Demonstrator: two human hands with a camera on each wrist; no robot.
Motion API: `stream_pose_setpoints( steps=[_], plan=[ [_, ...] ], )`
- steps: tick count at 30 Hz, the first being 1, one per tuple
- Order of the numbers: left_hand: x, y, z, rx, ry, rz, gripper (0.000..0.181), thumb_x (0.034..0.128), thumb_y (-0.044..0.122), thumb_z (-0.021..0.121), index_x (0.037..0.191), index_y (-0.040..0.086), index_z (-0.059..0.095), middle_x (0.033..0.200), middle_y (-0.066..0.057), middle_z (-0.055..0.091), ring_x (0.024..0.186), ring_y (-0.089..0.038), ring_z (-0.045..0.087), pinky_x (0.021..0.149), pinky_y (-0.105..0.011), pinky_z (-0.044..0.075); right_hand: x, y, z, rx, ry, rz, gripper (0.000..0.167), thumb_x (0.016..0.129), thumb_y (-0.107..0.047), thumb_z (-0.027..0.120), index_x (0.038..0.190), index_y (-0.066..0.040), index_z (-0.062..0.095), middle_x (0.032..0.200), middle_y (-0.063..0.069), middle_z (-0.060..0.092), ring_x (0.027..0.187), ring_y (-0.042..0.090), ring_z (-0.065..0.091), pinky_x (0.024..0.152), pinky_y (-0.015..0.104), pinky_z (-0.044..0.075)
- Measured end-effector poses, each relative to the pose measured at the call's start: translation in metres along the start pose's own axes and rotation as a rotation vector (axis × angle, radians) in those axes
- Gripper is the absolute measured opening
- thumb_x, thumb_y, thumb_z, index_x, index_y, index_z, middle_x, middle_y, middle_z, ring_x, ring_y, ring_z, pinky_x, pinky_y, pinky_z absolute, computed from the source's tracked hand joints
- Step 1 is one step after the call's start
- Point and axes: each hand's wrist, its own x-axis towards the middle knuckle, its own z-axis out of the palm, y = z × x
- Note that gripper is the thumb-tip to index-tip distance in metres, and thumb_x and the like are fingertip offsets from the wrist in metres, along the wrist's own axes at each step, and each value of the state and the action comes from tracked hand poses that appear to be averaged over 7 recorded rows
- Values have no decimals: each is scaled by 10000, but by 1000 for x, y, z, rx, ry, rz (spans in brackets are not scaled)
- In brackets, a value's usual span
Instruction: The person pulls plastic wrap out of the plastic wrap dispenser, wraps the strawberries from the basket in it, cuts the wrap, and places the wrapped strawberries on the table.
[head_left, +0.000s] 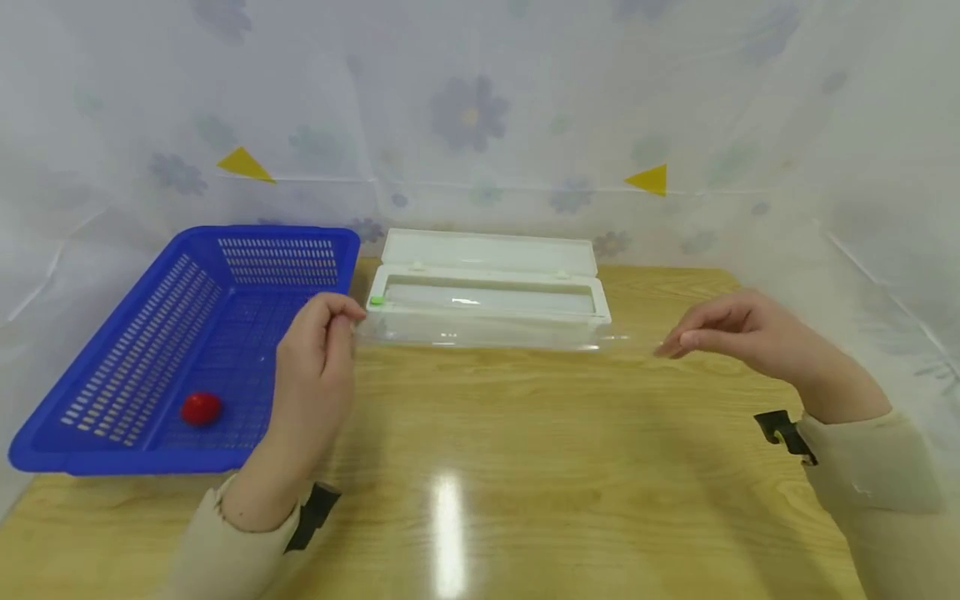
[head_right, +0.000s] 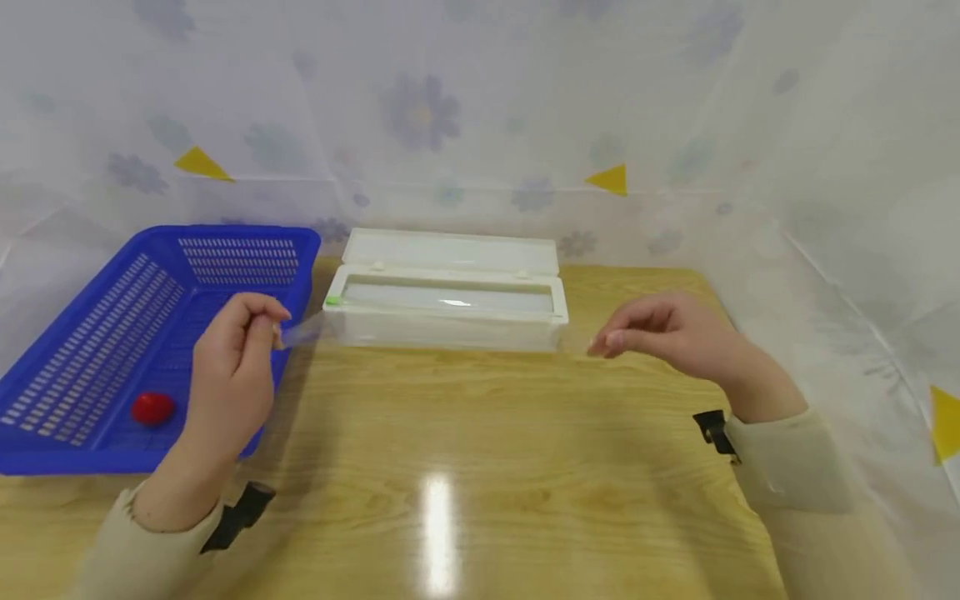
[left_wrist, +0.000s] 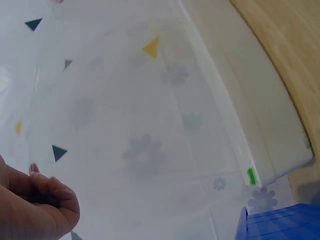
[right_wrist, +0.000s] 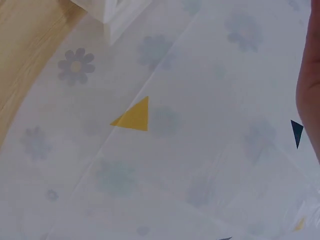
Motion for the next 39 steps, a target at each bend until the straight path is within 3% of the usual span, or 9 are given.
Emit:
stream_pose_setpoints(
  steps=[3,7,11,16,20,23,30,35,39],
  plan=[
    [-14,-4,-2,48,-180,24,209,930,-30,377,879,7,576,834,-91,581,751,-151,487,678,-216,397,-1,8,4,63,-214,-4,363,856,198,458,1015,-51,669,1032,-20,706,951,97,662,813,207,525],
    [-30,-12,-3,158,-464,23,213,937,20,411,852,103,588,780,5,559,732,-120,493,676,-284,445,4,16,15,32,-381,78,286,887,103,507,994,-95,683,979,-16,713,878,75,666,760,245,547],
    [-42,-26,2,258,-689,29,190,954,140,473,809,153,595,710,70,488,685,-72,449,628,-245,423,7,27,33,-51,-467,213,165,917,-64,559,936,-140,704,894,-34,715,771,-2,627,689,243,539],
    [-51,-46,13,318,-833,35,216,926,145,514,714,166,554,651,73,449,620,-66,401,557,-209,366,12,42,65,-146,-511,396,187,903,-231,604,747,-168,687,690,-153,608,610,-53,477,592,184,463],
    [-57,-61,24,375,-898,38,264,915,122,513,659,173,484,615,71,437,584,-74,398,540,-223,357,15,52,87,-283,-503,467,382,905,-302,592,563,-161,496,535,-161,321,490,-19,255,467,161,261],
    [-61,-69,30,426,-919,40,242,913,124,529,676,164,498,627,60,470,590,-85,441,543,-260,386,18,60,102,-417,-474,478,439,919,-326,565,534,-184,410,516,-142,249,469,4,202,456,173,199],
    [-66,-75,34,461,-931,43,172,874,85,571,715,150,564,674,52,524,642,-108,530,578,-286,440,24,73,124,-688,-432,358,377,894,-233,592,533,-182,497,537,-148,313,506,2,248,473,171,233],
    [-66,-77,34,457,-941,75,176,853,67,580,702,155,555,669,54,519,630,-102,514,566,-274,427,25,72,125,-682,-446,359,225,853,-147,624,629,-130,609,589,-124,514,541,-7,411,499,178,358],
    [-66,-80,35,459,-959,78,180,843,76,588,684,152,551,649,52,489,601,-95,466,546,-268,403,23,70,124,-679,-442,373,145,868,-196,634,921,-97,726,828,-38,700,700,32,584,642,248,504]
  ],
)
